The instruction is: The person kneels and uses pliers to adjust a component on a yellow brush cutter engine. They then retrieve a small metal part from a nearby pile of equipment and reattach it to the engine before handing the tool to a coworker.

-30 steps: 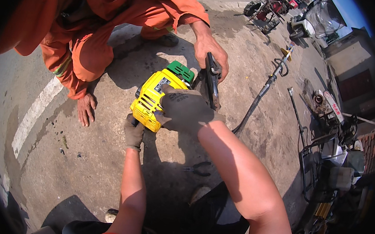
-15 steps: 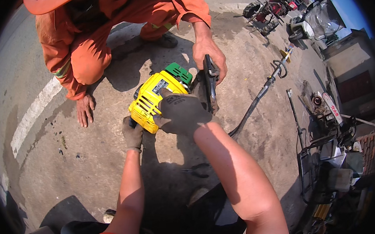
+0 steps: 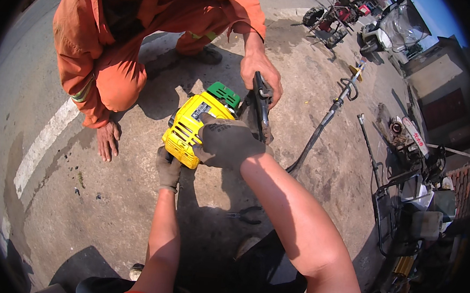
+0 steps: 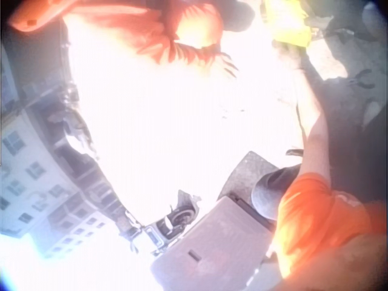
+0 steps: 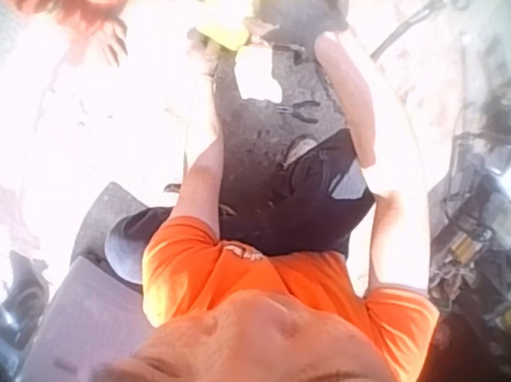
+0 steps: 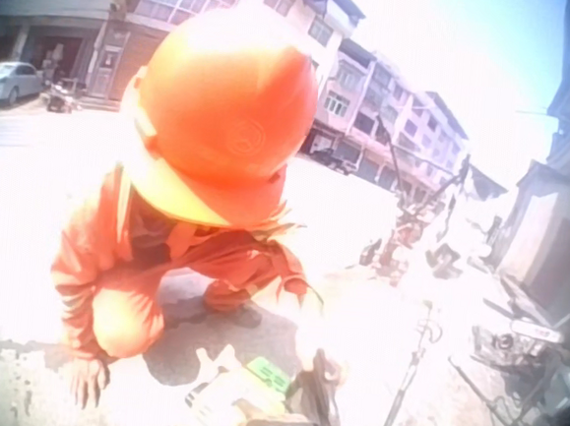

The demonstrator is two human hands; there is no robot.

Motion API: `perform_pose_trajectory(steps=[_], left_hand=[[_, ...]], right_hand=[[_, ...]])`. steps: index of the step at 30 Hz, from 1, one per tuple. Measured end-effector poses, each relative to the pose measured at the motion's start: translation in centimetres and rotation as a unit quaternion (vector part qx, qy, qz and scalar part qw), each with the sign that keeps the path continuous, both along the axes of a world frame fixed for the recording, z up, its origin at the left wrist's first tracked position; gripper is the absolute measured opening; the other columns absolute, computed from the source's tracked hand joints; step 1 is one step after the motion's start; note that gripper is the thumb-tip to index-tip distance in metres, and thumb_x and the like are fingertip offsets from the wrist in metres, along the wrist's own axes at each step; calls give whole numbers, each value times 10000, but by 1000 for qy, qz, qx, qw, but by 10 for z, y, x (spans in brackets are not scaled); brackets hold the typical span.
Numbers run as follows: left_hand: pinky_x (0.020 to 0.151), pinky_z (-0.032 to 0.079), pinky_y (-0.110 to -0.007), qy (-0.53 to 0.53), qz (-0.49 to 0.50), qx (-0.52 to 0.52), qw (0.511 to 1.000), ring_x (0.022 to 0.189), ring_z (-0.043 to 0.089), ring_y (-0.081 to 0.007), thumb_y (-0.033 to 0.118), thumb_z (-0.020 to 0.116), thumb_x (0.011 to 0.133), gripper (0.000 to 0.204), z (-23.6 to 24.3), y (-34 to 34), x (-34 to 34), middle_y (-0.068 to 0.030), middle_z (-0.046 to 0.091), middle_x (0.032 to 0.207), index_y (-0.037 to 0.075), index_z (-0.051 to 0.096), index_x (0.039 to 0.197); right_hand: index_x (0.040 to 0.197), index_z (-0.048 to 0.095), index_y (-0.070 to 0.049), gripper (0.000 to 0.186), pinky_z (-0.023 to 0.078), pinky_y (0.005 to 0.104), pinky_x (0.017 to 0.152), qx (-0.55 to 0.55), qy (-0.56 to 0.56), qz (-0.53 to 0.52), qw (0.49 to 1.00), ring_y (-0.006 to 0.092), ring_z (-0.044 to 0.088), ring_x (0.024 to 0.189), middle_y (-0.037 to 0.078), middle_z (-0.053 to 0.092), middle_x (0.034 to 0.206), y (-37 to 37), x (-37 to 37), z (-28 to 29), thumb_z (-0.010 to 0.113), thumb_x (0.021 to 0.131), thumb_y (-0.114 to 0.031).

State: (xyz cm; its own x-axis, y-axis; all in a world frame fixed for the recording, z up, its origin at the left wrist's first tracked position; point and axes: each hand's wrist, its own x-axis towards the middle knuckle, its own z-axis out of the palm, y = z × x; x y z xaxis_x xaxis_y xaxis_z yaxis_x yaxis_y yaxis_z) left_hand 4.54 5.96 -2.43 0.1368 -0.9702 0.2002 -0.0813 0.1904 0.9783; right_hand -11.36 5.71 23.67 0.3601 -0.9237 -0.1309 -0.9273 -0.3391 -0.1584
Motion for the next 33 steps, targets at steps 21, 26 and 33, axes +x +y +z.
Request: perform_pose_trajectory(steps=[21,26,33], left_hand=[[777,440,-428,-85,46,17,995,887,548,-340,315,700,745,383,1,3,3,-174,557,911,2,618,950],[736,454,-405,14,47,46,998,850,573,-314,343,702,756,402,-1,3,-9,-155,585,895,19,655,990],[743,465,-405,-30,2,-2,1000,857,583,-310,277,677,796,331,9,0,1,-155,583,926,62,663,1047]], right_hand=[[875,683,-42,373,506,379,838,49,17,-4,999,313,656,921,234,597,1181,-1,2,6,556,847,-391],[873,685,-40,364,514,384,814,11,6,6,1000,316,661,890,234,608,1155,0,2,0,564,840,-382],[842,690,-44,351,520,381,800,23,17,-9,1000,313,665,874,231,611,1156,-2,6,4,571,833,-374]])
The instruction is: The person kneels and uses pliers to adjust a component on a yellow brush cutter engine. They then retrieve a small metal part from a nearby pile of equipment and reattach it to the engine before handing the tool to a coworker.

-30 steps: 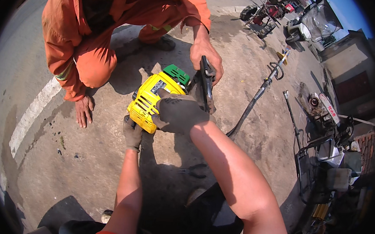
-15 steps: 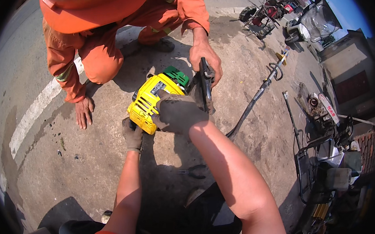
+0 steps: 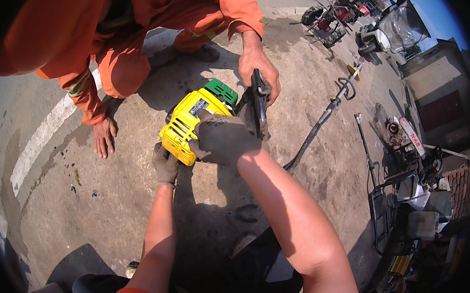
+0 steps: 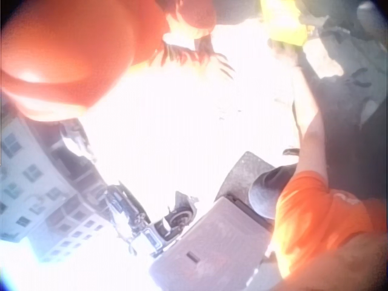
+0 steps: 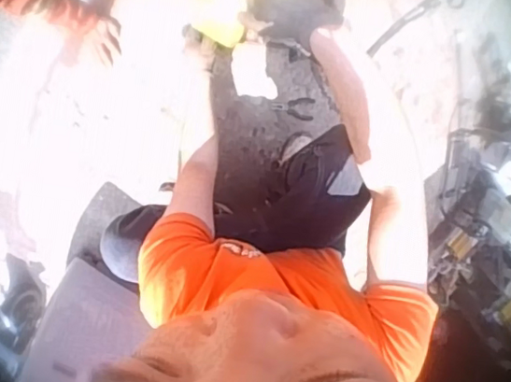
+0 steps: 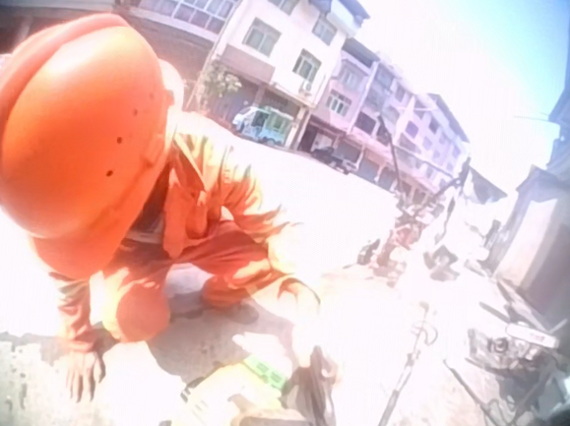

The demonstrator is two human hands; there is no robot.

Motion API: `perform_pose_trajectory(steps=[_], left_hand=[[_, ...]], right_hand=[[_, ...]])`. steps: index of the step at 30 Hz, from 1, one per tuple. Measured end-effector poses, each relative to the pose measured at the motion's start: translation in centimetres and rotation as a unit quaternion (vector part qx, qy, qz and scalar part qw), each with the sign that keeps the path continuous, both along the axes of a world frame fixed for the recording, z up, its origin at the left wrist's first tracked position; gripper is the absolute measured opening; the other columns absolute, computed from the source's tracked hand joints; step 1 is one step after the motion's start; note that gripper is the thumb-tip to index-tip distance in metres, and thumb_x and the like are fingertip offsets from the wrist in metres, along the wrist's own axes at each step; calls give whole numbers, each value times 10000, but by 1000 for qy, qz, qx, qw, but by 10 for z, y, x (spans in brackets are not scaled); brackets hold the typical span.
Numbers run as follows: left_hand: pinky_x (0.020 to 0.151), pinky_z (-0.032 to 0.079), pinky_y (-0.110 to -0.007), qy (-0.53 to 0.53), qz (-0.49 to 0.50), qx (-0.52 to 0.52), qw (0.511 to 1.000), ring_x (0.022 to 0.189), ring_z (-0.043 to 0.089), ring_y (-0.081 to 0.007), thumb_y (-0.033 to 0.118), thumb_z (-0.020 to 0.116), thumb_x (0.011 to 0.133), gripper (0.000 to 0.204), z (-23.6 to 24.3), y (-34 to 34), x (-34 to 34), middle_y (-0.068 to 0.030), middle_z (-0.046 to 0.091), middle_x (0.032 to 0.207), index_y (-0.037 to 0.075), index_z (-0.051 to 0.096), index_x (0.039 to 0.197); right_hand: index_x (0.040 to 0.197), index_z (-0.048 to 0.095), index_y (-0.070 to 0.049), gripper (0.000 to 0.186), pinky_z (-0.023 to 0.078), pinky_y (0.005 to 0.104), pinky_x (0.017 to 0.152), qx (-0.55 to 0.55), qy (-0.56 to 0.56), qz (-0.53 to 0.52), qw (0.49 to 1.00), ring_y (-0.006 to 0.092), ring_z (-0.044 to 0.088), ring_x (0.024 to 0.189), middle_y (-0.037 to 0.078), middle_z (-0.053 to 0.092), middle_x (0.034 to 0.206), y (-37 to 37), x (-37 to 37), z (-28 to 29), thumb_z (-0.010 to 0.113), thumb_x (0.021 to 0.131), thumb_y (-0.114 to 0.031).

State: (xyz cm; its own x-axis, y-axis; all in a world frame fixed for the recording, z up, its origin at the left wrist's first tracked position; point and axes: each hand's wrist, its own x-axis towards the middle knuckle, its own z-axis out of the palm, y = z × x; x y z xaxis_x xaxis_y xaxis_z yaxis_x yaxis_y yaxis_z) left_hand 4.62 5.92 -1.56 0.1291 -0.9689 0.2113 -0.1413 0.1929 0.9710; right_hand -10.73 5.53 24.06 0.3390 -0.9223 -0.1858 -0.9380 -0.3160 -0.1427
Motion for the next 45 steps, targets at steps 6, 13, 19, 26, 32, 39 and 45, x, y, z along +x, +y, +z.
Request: perform_pose_trajectory(steps=[6,13,19,26,32,39,45], left_hand=[[758,475,-431,-79,50,-5,996,877,581,-346,258,673,779,332,0,0,-5,-157,577,935,64,644,1048],[699,487,-428,-126,38,-6,991,805,599,-332,262,679,777,268,-11,-6,-2,-141,578,917,118,656,1001],[695,494,-436,-120,23,-42,992,819,610,-340,272,676,774,262,-7,-11,-2,-142,596,905,101,656,972],[729,475,-457,-192,-8,-79,978,852,580,-369,292,663,756,301,-10,-16,8,-160,597,921,89,652,978],[853,389,-484,-253,-11,-115,961,936,524,-369,296,644,752,321,-17,-19,14,-140,598,950,90,650,998],[870,373,-481,-235,-34,-158,958,938,524,-360,267,625,770,291,-19,-25,18,-137,600,966,97,655,1005],[850,388,-477,-222,-71,-172,957,941,523,-365,248,621,776,267,-13,-31,22,-139,599,978,97,660,993]], right_hand=[[828,690,-52,329,532,385,760,4,0,8,1000,313,672,820,238,620,1138,-1,-4,-2,587,814,-365],[799,683,-61,310,540,390,750,-69,-58,18,996,317,673,798,232,645,1069,2,-9,-12,598,802,-359],[804,670,-51,339,527,402,773,6,-34,-12,999,314,665,846,212,634,1073,-3,-4,-1,592,811,-381],[865,673,-39,370,516,409,767,21,-47,-9,999,324,653,869,184,616,1073,-4,-10,-4,608,822,-401],[884,658,-13,449,485,406,796,53,-45,-16,997,348,629,881,214,626,969,-4,-10,0,583,853,-455],[859,660,-41,324,495,392,751,-77,-117,7,990,322,634,852,181,631,898,0,-15,-17,677,809,-361],[857,669,-48,314,500,396,735,-66,-134,3,989,324,636,829,176,638,883,1,-18,-13,677,808,-358]])
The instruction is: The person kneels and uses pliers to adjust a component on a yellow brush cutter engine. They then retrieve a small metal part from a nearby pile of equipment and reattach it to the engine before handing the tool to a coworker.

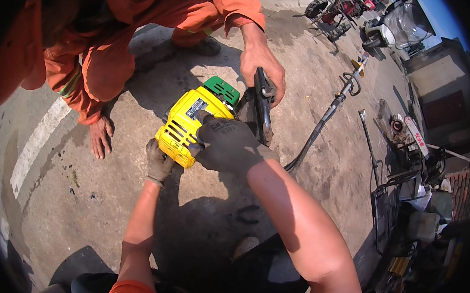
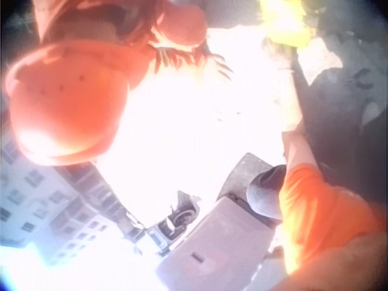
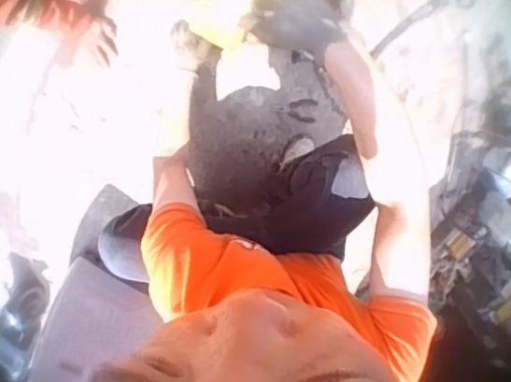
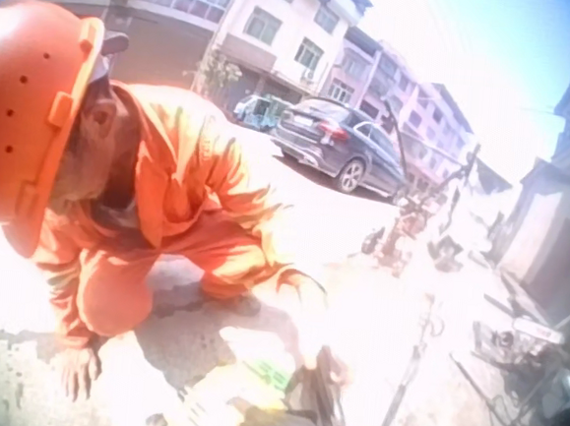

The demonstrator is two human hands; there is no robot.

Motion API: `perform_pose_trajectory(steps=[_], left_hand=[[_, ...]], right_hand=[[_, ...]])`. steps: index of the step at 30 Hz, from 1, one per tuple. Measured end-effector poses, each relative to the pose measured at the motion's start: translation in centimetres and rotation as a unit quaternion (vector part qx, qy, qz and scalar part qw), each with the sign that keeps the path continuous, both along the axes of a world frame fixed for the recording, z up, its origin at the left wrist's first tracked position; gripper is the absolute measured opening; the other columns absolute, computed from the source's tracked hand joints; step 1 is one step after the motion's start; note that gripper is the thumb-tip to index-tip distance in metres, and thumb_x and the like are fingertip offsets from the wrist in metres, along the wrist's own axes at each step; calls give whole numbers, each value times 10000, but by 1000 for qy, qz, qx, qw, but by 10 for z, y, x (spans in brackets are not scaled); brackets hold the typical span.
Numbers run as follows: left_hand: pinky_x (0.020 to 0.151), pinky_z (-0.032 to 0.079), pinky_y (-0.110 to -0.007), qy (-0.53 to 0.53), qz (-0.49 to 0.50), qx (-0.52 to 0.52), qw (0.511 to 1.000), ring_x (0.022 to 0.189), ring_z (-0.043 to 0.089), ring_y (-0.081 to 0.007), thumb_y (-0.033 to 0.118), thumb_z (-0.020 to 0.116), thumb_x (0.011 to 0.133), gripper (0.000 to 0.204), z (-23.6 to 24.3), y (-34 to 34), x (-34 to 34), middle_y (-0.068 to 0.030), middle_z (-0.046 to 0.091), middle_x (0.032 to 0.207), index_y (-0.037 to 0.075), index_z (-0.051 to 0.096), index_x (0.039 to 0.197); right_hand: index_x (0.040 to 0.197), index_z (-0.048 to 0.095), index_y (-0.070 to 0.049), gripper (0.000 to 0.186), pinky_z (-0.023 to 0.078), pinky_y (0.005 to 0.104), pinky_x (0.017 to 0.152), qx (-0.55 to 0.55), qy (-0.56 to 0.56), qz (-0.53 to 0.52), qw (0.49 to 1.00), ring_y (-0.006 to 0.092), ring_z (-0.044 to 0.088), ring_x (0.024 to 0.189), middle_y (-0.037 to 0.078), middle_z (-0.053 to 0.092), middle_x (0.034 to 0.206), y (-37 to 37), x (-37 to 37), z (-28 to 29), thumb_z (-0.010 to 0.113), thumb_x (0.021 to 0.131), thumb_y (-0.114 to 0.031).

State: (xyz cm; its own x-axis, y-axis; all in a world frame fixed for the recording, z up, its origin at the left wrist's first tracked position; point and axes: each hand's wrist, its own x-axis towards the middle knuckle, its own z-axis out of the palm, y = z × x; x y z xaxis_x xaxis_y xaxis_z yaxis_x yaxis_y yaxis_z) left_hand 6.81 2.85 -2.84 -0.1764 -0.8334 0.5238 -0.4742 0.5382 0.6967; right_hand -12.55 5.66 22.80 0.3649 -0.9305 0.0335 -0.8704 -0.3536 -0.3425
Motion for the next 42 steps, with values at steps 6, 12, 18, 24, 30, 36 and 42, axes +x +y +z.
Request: perform_pose_trajectory(steps=[6,12,18,24,30,36,42], left_hand=[[765,441,-437,9,19,92,996,853,554,-323,205,639,785,260,12,9,4,-155,570,943,77,649,1011],[394,401,-243,354,-63,624,694,485,545,-118,249,548,940,246,43,17,27,-30,592,640,25,622,874],[332,289,-183,544,-111,708,436,376,335,-50,366,460,979,295,27,8,5,31,436,554,143,554,810],[334,289,-129,598,-164,700,354,367,315,-18,340,419,987,323,54,5,-6,28,532,579,97,631,990],[307,294,-154,627,-129,692,334,332,315,-26,270,391,988,302,70,3,-11,36,510,556,85,625,941],[303,295,-161,649,-176,646,361,328,295,-32,274,429,974,267,31,8,-8,74,419,498,127,596,827],[374,266,-217,659,-24,631,410,408,321,-76,343,487,973,290,24,35,1,67,405,542,149,585,780]], right_hand=[[911,693,-25,392,520,385,780,108,81,-15,991,317,657,869,228,622,1139,-9,5,6,627,811,-398],[1013,685,-9,443,507,387,847,168,119,-36,978,310,644,975,217,587,1224,-9,11,16,590,836,-404],[1067,672,-7,465,506,396,862,176,127,-35,976,325,643,984,223,533,1296,-9,16,20,579,850,-407],[984,688,-11,430,504,386,860,153,105,-37,982,337,647,963,232,533,1293,-5,7,11,575,844,-402],[885,683,-45,372,505,385,804,126,88,-22,988,350,649,884,276,560,1209,-6,5,7,569,848,-396],[908,681,-48,388,487,359,701,207,10,-16,978,264,636,734,176,653,845,-6,22,43,606,877,-428],[888,698,-111,342,469,395,820,461,41,8,886,276,622,911,110,669,880,93,-21,-48,612,854,-441]])
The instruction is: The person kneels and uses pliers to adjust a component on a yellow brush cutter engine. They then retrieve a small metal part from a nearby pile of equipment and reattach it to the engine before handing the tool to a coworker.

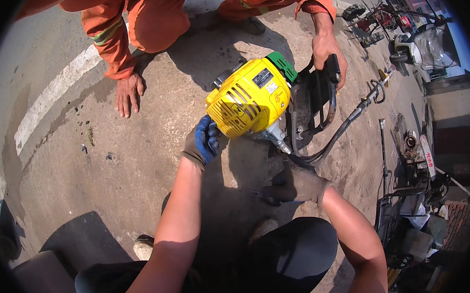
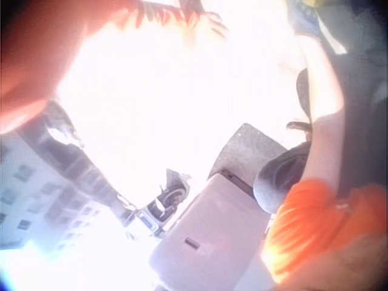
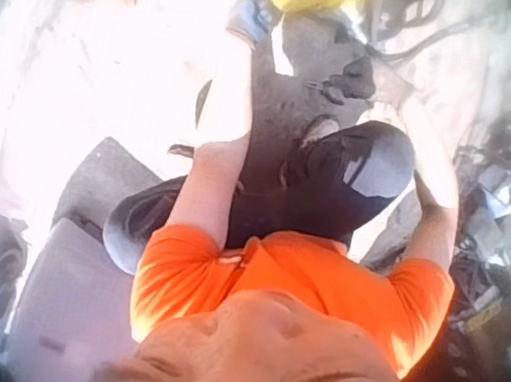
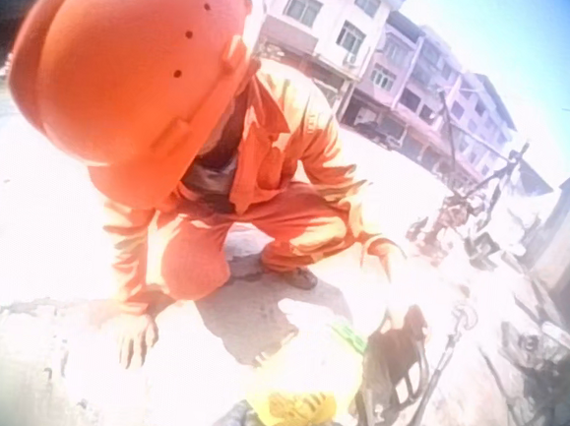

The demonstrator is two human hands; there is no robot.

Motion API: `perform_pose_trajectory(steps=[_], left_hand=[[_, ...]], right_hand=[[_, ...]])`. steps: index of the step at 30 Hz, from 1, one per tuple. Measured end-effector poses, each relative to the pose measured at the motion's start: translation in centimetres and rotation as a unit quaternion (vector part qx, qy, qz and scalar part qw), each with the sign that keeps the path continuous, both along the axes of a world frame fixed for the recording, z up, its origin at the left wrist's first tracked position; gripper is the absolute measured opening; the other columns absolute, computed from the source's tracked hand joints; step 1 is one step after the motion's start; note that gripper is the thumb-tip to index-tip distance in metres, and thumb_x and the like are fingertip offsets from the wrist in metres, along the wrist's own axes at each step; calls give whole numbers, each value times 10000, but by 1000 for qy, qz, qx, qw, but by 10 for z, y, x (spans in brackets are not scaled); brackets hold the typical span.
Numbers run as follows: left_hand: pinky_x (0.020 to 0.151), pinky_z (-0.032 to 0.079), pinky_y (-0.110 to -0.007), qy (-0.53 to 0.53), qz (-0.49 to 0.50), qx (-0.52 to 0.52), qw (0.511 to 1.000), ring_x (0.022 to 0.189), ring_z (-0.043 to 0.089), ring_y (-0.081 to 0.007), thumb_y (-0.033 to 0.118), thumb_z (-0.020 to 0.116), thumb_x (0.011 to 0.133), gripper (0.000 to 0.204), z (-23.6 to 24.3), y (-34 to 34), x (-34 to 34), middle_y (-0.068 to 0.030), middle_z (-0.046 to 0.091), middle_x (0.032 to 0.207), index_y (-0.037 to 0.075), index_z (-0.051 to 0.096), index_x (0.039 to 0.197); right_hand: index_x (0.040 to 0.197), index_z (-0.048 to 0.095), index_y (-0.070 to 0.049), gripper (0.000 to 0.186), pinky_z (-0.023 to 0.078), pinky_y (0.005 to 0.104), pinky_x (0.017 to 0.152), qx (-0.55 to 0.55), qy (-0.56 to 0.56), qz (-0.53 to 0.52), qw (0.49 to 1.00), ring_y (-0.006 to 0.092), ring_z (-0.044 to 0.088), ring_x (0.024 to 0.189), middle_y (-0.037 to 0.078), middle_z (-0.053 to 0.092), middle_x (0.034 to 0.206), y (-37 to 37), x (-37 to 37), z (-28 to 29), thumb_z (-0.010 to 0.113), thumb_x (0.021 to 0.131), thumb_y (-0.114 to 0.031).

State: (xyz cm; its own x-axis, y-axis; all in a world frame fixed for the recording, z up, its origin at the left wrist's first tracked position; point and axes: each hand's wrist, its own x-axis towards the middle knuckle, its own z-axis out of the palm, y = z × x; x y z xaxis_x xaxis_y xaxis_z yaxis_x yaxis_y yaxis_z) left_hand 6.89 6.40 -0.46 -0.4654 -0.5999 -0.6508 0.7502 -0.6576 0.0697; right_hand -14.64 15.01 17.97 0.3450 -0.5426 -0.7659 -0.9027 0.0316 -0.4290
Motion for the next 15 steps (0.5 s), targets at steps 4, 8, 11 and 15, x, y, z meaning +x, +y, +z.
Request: perform_pose_trajectory(steps=[4,8,11,15], left_hand=[[483,364,-234,-26,64,74,995,494,399,-67,369,501,966,298,-21,37,18,88,447,566,128,676,955],[483,422,-248,-49,93,62,993,515,459,-107,337,560,937,262,-44,61,40,20,497,638,110,682,984],[575,416,-269,-110,107,72,986,612,452,-116,384,550,941,329,-49,70,92,37,480,679,82,666,1004],[583,457,-283,-89,108,24,990,635,503,-116,370,582,920,320,-50,68,99,26,527,713,78,657,1026]], right_hand=[[1095,669,-178,314,459,419,915,-345,116,272,891,331,601,967,112,616,1144,119,-57,-139,576,869,-376],[1163,579,-95,416,486,470,826,-305,237,79,919,379,543,1067,173,543,1191,184,-92,-228,608,825,-336],[1015,584,-61,294,496,505,749,-190,261,177,930,394,589,919,184,586,1032,130,-40,-191,594,807,-268],[923,612,-49,237,506,462,675,-141,287,-15,947,372,616,763,174,618,878,133,-10,-150,556,863,-271]])
